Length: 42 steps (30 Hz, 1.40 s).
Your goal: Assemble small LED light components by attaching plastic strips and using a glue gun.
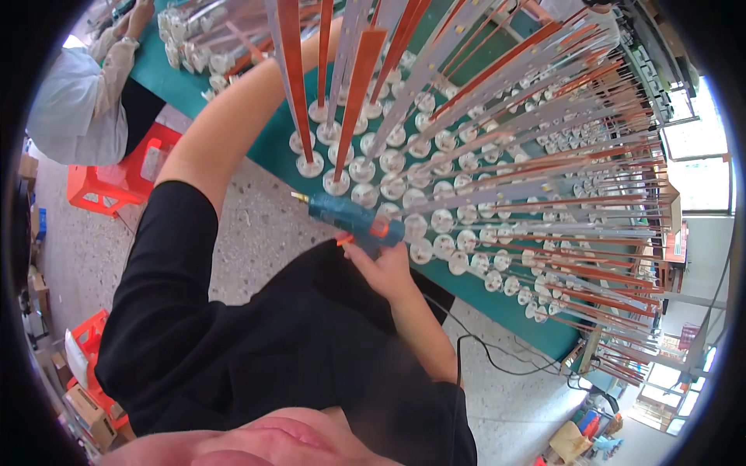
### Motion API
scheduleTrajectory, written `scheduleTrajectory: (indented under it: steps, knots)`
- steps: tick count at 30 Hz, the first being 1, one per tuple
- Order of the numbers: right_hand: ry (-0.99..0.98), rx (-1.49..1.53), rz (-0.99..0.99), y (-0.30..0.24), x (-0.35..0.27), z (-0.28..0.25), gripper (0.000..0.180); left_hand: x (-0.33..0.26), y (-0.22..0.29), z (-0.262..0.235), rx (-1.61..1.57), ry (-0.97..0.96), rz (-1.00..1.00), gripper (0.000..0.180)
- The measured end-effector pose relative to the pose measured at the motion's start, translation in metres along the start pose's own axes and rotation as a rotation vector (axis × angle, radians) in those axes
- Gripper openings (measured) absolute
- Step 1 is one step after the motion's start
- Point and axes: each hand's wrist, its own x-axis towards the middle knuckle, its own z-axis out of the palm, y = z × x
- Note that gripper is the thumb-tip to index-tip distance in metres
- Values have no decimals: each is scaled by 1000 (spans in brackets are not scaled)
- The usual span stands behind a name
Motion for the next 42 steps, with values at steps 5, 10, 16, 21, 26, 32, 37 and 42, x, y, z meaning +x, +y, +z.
scheduleTrajectory:
  steps: [5,10,16,21,26,32,37,42]
  knots:
    - [-32,-17,-64,-4,6,0,39,-13,7,-21,-96,19,23,17]
    - [47,97,-33,-9,5,9,31,-15,9,-26,-112,68,77,16]
    - [-35,33,-73,-4,4,1,39,-23,9,-44,-87,128,141,15]
    - [-33,74,-85,-5,2,1,36,-72,8,-93,263,143,34,26]
    - [10,80,-89,-4,8,2,31,-116,-30,-96,506,7,-11,44]
    - [18,41,-111,2,4,4,25,-113,-13,-92,984,77,-337,28]
    - [64,11,-95,2,-4,8,24,-107,-26,-87,1038,235,-450,25]
    - [70,-16,-106,-9,-5,13,15,-127,12,-81,786,189,-350,38]
